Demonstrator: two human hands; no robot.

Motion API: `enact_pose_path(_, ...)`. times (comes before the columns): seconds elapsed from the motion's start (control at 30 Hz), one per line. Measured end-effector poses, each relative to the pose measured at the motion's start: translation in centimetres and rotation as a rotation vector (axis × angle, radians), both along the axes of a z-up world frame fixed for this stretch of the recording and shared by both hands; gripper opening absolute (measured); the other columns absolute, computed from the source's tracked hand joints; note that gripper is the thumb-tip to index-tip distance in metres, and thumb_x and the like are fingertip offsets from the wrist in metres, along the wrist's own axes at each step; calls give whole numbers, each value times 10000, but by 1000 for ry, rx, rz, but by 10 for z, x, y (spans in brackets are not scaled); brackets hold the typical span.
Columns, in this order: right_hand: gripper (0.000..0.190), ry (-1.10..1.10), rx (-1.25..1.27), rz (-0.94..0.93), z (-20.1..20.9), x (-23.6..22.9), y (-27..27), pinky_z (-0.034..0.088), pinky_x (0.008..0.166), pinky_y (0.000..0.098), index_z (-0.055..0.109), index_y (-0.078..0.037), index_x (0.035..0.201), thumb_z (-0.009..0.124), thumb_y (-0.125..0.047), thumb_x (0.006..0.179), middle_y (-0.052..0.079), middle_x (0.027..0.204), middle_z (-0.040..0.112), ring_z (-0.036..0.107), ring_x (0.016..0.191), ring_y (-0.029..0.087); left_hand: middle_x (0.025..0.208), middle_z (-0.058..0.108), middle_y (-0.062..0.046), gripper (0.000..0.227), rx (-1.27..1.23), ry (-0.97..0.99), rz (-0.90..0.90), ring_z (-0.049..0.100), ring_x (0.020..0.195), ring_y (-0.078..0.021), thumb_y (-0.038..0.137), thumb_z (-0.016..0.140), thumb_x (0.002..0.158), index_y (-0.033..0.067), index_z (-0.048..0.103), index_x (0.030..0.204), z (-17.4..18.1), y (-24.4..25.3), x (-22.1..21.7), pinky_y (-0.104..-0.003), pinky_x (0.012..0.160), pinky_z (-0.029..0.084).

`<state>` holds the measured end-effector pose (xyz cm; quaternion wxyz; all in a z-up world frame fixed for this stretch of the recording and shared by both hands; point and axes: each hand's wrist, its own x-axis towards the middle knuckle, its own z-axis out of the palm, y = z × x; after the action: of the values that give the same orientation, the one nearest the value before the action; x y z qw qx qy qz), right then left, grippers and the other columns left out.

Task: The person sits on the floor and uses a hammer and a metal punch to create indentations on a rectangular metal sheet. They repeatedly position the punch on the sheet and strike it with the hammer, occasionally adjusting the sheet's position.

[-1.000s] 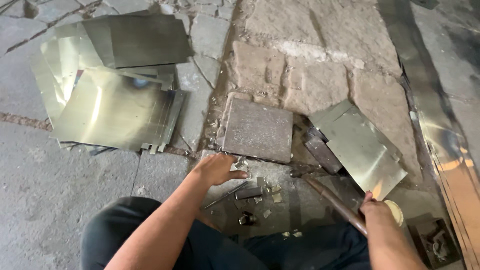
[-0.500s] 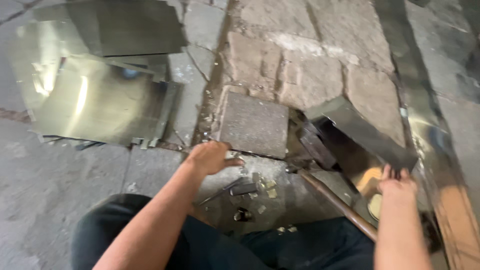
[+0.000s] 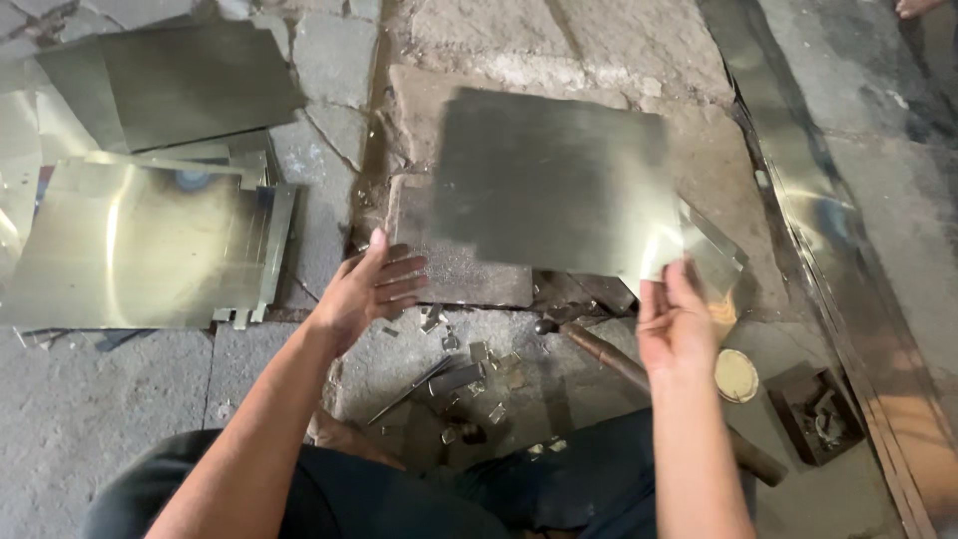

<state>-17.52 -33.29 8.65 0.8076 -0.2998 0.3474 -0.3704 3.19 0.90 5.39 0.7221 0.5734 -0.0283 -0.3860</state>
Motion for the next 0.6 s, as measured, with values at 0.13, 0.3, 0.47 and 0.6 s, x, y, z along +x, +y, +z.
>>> enact_pose_path(0.13,297,-70,41,200,-46,17,-1,605,882,290,695,-139,1234,732,-79,946,4,1082,759,723,979,130,1168,712,-246,727,-175,82,51,754,1057,-323,588,508,976,-79,567,1259,-9,2,-5,-465,907,600)
enact_pose_path(0.3,268,-98,23,423,-90,39,-15,567,1007,364,654,-124,1268,715,-155,1009,50,1167,706,688,1113,200,999,731,-141,528,0,-182,109,737,929,-282,443,697,905,-56,653,1069,-35,-3,3,-436,888,655)
enact_pose_path(0.47,789,638,-539,672,-68,13,3,481,1094,461,355,-185,1493,754,-459,871,145,1398,612,608,1308,297,709,754,-91,661,1127,-470,-252,767,805,-234,643,557,984,28,768,868,-20,2,4,-402,832,588)
enact_pose_path(0.6,1016,1459,-1263,950,-38,-50,28,476,1048,463,403,-173,1521,856,-592,714,189,1439,541,576,1263,384,713,777,-82,655,1262,-553,-345,780,825,-247,660,505,1017,78,771,881,-16,6,4,-418,836,596)
